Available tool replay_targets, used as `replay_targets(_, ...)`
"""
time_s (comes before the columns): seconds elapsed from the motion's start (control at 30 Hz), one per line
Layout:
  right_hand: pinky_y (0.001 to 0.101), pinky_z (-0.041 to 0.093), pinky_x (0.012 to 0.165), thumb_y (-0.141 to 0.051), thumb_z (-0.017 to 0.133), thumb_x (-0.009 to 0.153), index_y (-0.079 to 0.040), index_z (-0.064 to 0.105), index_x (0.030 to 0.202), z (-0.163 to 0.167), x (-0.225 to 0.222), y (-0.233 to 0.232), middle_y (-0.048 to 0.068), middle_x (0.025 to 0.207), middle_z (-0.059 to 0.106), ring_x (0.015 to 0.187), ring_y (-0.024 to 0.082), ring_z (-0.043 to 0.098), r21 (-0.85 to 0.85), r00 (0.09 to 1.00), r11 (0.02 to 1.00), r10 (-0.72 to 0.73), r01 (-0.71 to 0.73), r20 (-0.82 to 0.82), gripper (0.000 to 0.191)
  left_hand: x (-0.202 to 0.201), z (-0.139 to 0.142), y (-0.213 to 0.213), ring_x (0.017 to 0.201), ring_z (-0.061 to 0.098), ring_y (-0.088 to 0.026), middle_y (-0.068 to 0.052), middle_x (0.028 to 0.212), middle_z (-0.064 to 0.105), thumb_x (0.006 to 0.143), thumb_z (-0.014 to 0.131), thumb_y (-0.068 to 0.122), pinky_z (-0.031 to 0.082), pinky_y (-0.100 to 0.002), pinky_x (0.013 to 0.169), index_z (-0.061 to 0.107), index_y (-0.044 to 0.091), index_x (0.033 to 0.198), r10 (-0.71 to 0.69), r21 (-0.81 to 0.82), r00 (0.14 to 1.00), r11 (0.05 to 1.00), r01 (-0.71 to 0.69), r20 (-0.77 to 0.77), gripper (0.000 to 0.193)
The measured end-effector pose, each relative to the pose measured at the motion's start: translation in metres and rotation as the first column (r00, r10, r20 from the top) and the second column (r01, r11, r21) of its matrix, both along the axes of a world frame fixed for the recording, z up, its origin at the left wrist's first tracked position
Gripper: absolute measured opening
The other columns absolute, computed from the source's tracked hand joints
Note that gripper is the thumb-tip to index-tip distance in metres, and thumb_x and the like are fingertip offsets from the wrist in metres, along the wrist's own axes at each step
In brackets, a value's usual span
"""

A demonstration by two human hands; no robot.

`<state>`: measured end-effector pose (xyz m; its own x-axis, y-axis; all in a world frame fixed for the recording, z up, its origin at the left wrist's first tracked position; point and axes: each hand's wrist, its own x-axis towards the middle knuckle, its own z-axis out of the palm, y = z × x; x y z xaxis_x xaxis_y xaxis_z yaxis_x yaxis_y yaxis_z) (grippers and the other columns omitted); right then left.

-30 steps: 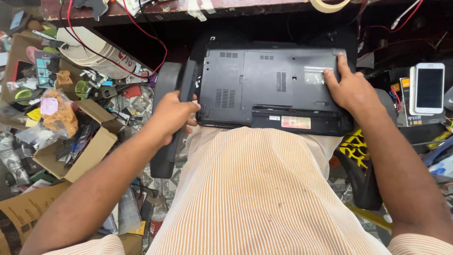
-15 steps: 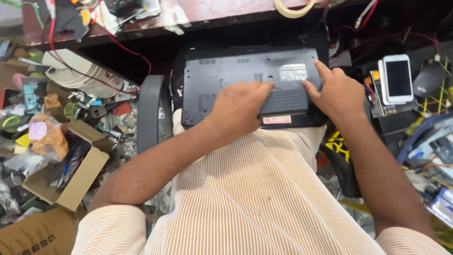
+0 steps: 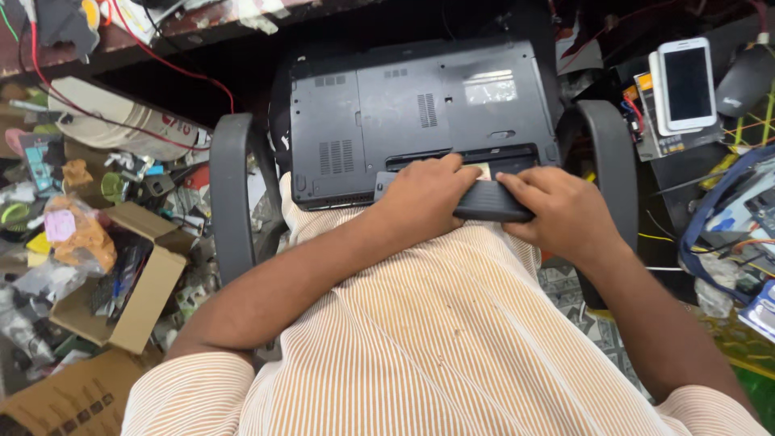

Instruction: The person holds a laptop battery on the workbench and touches its terminals with multimeter probes, turning the battery to test it. They then align the battery with the battery bay on the underside of a laptop resting on their lap, press it until it clicks into place, flip the laptop over, open the lid, and press the power button.

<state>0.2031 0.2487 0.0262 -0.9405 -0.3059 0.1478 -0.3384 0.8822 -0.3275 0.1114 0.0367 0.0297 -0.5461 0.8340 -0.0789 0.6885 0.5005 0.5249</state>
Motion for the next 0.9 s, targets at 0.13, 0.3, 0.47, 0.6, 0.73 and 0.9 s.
replay_targets(0.13,0.0378,0.058,0.077,-0.021,0.087,0.062,-0.006,0.074,0.115,-0.008,0.012,-0.004,0.01,0.101,0.073,0.087,0.028,0.07,-0.153,0.996,0.988,0.004,0.01,0.091,0.056,0.008,0.019,-0.025,0.1,0.066,-0.029,-0.01,0.102,0.071,0.069,0.089,0.048,0.05,-0.046,0.088,0.066,0.006,0.127,0.038,-0.128,0.997,0.991,-0.046,-0.066,0.075)
replay_targets(0.3,0.0358,0.058,0.075,-0.018,0.086,0.06,-0.005,0.075,0.112,0.001,0.016,0.007,0.009,0.101,0.073,0.085,0.027,0.071,-0.265,0.987,0.964,0.057,-0.016,0.15,0.055,0.021,0.027,-0.068,0.111,0.061,-0.027,-0.009,0.113,0.07,0.064,0.091,0.054,0.045,-0.045,0.096,0.068,0.005,0.128,0.144,0.131,0.984,0.983,-0.13,-0.107,0.083)
replay_targets(0.47,0.0345,0.057,0.077,-0.016,0.086,0.061,-0.005,0.074,0.11,0.006,0.021,0.027,0.008,0.101,0.073,0.088,0.026,0.071,-0.228,0.994,0.973,0.006,0.019,0.109,0.051,-0.001,0.019,-0.117,0.125,0.056,-0.029,-0.01,0.132,0.065,0.065,0.091,0.059,0.042,-0.048,0.106,0.062,0.013,0.141,0.14,0.097,0.988,0.986,-0.133,-0.065,0.093)
replay_targets(0.6,0.0355,0.057,0.078,-0.019,0.088,0.059,-0.004,0.075,0.112,0.0,0.025,0.034,0.009,0.103,0.073,0.088,0.026,0.07,-0.145,0.998,0.988,-0.037,0.044,0.054,0.057,-0.023,0.009,-0.145,0.139,0.045,-0.033,-0.012,0.151,0.05,0.061,0.095,0.044,0.039,-0.055,0.111,0.055,0.021,0.148,0.105,-0.123,0.953,0.982,-0.145,-0.283,0.098)
replay_targets(0.73,0.0369,0.057,0.083,-0.02,0.089,0.062,-0.006,0.076,0.114,-0.004,0.019,0.038,0.009,0.106,0.073,0.095,0.027,0.07,-0.056,0.998,0.998,-0.045,0.042,-0.043,0.056,-0.033,-0.008,-0.138,0.144,0.034,-0.04,-0.015,0.159,0.036,0.048,0.098,0.033,0.034,-0.062,0.111,0.043,0.024,0.153,0.056,-0.394,0.956,0.903,-0.172,-0.288,0.118)
replay_targets(0.9,0.0366,0.057,0.082,-0.02,0.09,0.066,-0.006,0.077,0.113,-0.009,-0.002,0.034,0.008,0.105,0.073,0.092,0.024,0.07,0.044,0.993,0.999,-0.016,0.021,-0.116,0.051,-0.057,-0.015,-0.134,0.148,0.028,-0.041,-0.014,0.163,0.03,0.047,0.099,0.027,0.031,-0.062,0.114,0.036,0.028,0.156,0.022,-0.436,0.968,0.89,-0.132,-0.249,0.126)
